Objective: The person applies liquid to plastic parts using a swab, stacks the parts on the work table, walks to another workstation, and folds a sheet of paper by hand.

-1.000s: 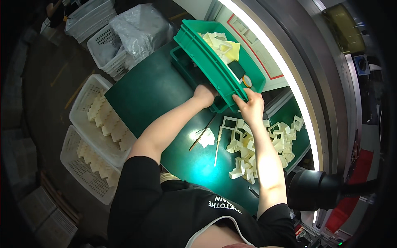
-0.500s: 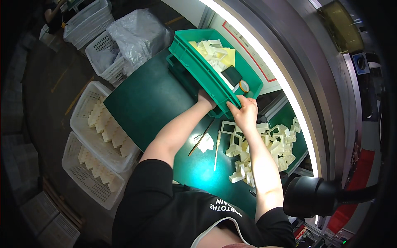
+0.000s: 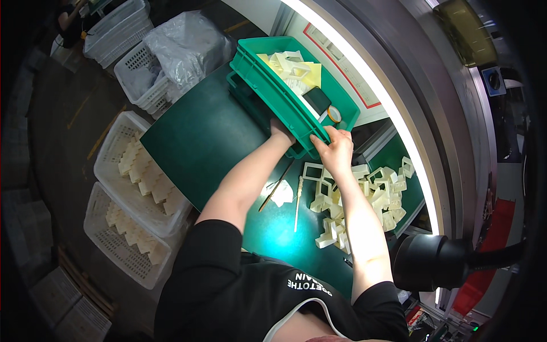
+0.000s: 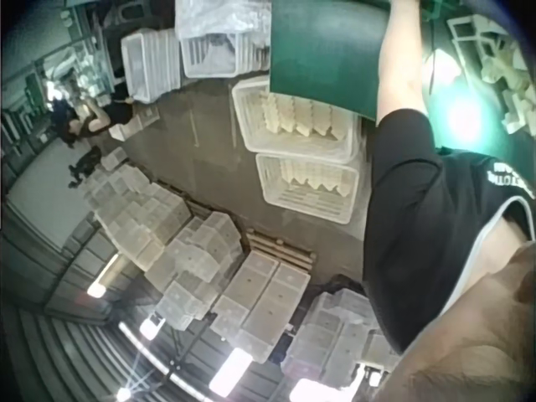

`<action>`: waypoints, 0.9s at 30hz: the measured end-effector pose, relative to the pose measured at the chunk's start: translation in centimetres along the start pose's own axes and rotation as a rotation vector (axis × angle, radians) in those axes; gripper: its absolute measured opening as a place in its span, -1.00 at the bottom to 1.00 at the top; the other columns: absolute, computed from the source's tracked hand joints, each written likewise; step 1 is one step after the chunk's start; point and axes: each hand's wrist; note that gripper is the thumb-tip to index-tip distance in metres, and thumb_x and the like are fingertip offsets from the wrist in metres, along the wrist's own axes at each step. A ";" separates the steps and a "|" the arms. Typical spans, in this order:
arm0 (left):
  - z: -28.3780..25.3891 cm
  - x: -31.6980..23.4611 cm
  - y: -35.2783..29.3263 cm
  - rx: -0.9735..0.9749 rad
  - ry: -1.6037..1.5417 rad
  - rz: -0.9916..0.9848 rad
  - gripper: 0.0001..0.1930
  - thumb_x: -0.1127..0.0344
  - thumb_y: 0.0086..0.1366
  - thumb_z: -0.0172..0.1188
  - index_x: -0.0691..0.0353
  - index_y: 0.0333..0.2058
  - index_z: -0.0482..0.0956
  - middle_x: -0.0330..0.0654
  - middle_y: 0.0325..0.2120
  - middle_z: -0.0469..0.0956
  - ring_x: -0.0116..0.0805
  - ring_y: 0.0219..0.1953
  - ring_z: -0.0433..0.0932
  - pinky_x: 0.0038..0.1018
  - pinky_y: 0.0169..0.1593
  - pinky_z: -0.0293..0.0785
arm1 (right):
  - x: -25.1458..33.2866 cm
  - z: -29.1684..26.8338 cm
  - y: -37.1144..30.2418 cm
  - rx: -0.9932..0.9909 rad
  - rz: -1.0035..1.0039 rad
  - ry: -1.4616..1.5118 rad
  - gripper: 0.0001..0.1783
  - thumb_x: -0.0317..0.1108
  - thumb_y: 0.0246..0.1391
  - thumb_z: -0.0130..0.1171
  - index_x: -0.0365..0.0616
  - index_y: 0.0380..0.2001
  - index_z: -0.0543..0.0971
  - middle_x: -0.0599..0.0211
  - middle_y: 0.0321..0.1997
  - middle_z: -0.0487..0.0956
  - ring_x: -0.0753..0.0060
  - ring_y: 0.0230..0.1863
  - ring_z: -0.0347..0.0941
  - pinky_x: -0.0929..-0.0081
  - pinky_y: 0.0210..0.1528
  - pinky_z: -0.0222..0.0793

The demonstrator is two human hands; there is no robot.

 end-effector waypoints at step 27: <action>4.1 8.0 -25.0 0.127 -0.961 -0.216 -0.86 0.39 0.26 0.26 0.29 -0.30 0.50 -0.27 -0.49 0.55 -0.53 -0.46 0.52 -0.56 -0.30 0.47 | -1.0 8.4 -3.0 -0.064 -0.246 -0.223 -0.74 -0.41 -0.20 0.33 -0.08 -0.35 0.53 0.29 -0.53 0.57 0.22 -0.34 0.51 0.19 -0.01 0.25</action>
Point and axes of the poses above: each hand's wrist, its own y-axis towards the middle knuckle, its own z-axis out of the palm, x = y × z
